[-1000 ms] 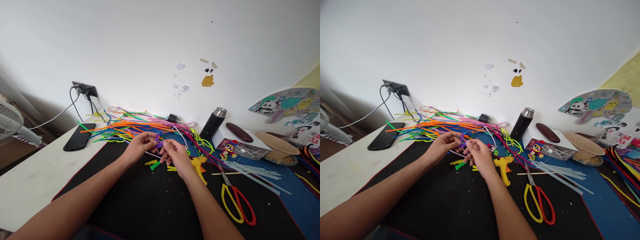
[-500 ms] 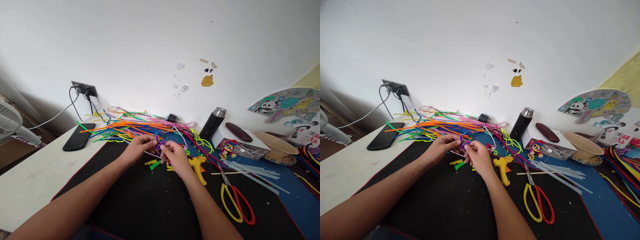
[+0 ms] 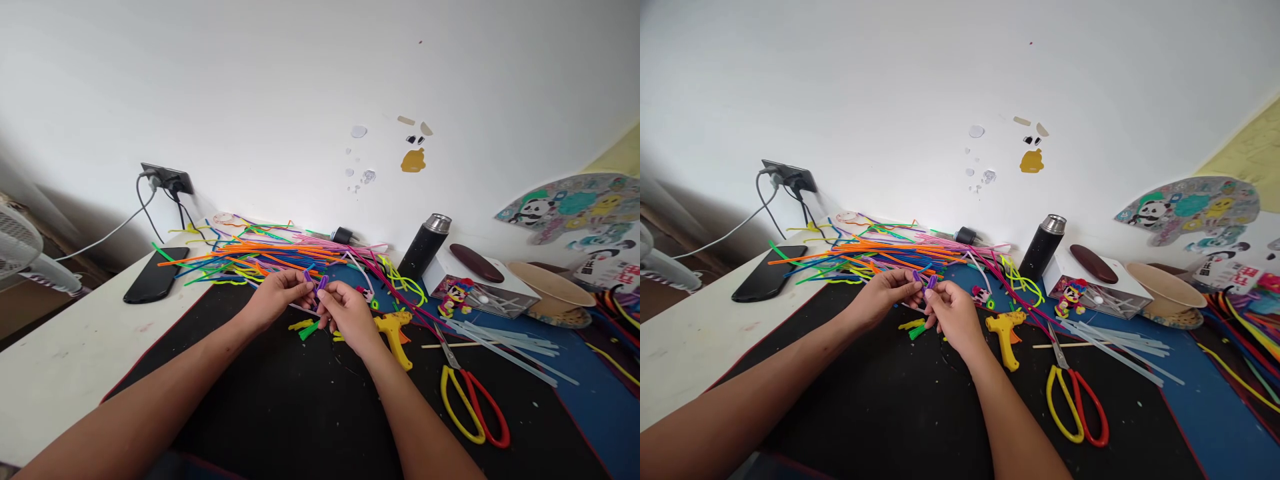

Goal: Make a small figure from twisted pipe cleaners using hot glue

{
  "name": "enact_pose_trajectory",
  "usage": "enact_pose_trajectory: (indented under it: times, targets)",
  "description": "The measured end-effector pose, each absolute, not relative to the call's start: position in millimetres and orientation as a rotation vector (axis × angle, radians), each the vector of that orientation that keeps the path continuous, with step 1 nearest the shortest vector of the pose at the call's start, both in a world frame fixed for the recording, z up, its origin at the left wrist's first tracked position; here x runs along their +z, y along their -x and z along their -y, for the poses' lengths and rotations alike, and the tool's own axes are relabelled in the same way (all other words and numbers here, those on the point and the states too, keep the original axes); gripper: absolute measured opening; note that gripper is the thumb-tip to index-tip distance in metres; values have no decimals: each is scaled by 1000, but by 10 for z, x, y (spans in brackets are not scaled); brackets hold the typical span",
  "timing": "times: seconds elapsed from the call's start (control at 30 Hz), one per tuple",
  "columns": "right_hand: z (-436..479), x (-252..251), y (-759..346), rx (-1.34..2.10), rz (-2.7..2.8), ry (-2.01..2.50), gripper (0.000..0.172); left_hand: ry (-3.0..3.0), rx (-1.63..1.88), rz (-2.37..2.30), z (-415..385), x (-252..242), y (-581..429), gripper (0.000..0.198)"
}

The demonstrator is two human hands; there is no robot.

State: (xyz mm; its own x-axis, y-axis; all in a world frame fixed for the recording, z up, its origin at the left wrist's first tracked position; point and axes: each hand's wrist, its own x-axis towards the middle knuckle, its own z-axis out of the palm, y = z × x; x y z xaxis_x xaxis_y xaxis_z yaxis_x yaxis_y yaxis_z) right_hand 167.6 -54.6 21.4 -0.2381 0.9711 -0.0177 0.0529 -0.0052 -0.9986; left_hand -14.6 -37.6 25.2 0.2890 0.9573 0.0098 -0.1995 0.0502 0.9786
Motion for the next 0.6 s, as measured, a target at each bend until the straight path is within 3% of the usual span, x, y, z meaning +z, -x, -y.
enact_pose_trajectory:
  times: [0.6]
  targets:
    - [551, 214, -1677, 1318, 1427, 1110, 31, -1194, 1016, -811, 381, 195, 131, 37]
